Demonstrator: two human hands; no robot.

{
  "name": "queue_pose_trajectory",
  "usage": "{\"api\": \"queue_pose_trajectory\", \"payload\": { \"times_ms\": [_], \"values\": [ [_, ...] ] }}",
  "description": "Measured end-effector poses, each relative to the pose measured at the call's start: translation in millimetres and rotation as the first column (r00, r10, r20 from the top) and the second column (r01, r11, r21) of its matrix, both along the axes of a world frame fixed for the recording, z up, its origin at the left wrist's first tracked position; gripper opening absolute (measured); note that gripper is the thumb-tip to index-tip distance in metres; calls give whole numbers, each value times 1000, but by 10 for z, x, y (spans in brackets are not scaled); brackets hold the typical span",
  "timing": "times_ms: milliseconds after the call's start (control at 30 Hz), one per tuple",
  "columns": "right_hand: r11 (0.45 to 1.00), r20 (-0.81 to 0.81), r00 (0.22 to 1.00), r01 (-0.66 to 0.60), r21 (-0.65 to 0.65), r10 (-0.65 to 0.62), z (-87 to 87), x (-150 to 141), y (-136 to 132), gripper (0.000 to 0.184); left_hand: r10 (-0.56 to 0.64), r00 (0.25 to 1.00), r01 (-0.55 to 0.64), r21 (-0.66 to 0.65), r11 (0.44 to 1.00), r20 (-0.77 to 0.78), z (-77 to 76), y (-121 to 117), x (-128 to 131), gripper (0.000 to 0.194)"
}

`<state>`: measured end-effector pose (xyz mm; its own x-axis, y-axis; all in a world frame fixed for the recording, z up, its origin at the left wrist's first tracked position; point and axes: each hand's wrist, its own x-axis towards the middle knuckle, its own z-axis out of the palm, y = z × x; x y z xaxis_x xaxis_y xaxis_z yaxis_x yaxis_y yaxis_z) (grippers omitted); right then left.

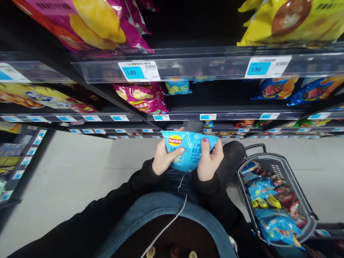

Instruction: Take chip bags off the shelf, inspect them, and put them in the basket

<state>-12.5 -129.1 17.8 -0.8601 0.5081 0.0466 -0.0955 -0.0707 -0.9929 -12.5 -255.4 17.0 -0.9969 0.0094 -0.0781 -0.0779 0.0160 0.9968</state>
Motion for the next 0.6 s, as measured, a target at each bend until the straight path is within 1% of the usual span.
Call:
{"api": "queue_pose_trajectory", "payload": {
  "times_ms": [100,167,267,333,400,467,500,533,600],
  "values": [
    [1000,5,1000,13,-13,-13,-40,-20,19,24,-20,994,9,-99,995,-104,41,20,-26,76],
    [1000,6,1000,23,-20,-23,-70,-35,30,23,-35,993,19,-133,991,-117,42,34,-35,82],
    [998,-5,999,46,-40,-46,-110,-54,47,22,-65,993,52,-130,990,-94,16,50,-39,83],
    [998,-12,999,48,-35,-49,-125,-58,63,22,-72,994,63,-105,992,-78,6,46,-48,76],
    [999,-17,999,31,10,-31,-126,-53,90,22,-78,994,74,-46,996,-75,22,17,-80,60],
    [997,-33,999,-18,80,20,-113,-43,132,21,-95,992,97,21,995,-87,69,-40,-136,44],
    [991,-44,997,-57,118,62,-104,-39,159,21,-118,989,121,31,992,-88,102,-76,-169,38],
    [983,-51,992,-103,155,112,-95,-36,190,20,-150,985,152,18,988,-84,138,-115,-202,34],
    [956,-54,976,-195,217,211,-80,-39,256,20,-243,969,240,-55,969,-52,211,-189,-258,31]
  ]
}}
